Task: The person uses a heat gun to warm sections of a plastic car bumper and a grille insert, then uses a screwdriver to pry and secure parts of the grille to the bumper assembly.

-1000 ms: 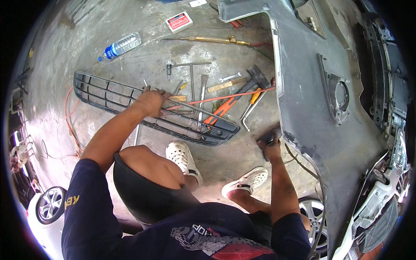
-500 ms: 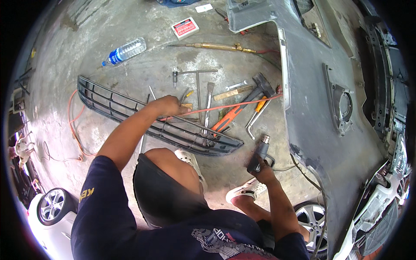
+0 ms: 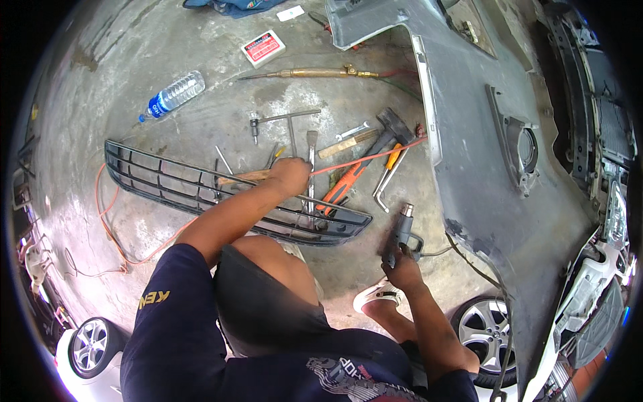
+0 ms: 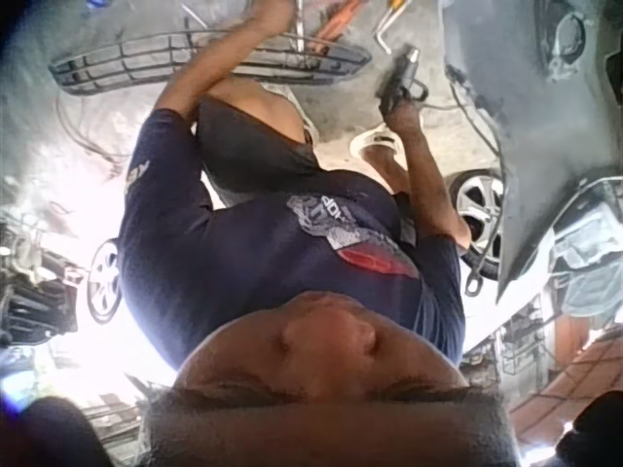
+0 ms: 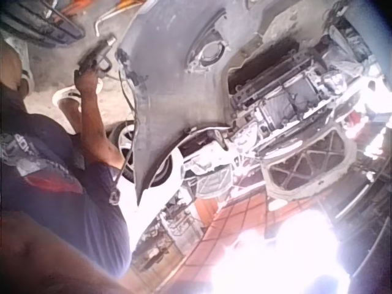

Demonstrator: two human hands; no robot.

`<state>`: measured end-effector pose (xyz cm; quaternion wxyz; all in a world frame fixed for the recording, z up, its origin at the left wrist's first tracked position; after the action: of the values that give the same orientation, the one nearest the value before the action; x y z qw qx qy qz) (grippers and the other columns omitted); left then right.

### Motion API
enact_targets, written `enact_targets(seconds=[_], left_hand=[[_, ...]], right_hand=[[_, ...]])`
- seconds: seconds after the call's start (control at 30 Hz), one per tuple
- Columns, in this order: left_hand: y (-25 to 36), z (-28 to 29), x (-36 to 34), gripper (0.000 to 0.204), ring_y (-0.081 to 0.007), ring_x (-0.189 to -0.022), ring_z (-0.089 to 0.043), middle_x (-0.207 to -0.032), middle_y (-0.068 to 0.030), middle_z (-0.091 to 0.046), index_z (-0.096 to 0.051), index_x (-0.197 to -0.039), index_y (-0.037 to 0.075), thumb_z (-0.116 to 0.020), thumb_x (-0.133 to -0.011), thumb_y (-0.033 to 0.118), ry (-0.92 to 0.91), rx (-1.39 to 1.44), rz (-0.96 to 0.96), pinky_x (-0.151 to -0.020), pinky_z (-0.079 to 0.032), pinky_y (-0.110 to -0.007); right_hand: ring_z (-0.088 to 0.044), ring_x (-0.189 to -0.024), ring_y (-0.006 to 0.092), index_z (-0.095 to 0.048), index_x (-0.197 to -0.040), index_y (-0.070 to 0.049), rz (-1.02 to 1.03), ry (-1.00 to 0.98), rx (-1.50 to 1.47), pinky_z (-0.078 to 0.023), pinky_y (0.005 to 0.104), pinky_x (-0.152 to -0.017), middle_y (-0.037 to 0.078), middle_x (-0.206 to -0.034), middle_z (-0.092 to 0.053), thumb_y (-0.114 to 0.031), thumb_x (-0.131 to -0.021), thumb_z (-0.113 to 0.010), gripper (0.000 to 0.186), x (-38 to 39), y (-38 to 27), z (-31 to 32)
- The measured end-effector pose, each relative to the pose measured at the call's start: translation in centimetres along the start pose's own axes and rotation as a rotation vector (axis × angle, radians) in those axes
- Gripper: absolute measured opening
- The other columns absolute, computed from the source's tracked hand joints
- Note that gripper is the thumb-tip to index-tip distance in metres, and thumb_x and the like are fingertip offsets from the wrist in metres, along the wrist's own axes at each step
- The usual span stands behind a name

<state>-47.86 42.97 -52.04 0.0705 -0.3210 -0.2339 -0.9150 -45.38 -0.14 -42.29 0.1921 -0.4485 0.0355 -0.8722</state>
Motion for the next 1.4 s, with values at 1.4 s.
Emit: enact_targets(seconds=[1.4], left_hand=[[10.2, 4.8, 2.1, 0.052, -0.0277, -0.1, -0.077, -0.108, -0.0184, -0.078, -0.067, -0.127, -0.004, -0.082, -0.095, 0.035, -0.301, 0.606, -0.159, -0.086, -0.061, -0.041]], right_hand=[[-0.073, -0.106, 0.0436, -0.062, -0.134, -0.007, 0.091, -0.194, -0.555, -0.055, 0.0509, -0.093, 0.026, -0.104, -0.076, -0.023, -0.103, -0.067, 0.036, -4.2, -10.2, 5.9]])
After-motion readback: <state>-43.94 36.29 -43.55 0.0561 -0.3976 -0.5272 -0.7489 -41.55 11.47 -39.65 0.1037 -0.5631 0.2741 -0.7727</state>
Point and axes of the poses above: each hand's wrist, its own x-axis away from the middle knuckle, its own z-axis out of the back of the hand, y = z × x, the point moved 1 cm from there along -x, towards the middle knuckle
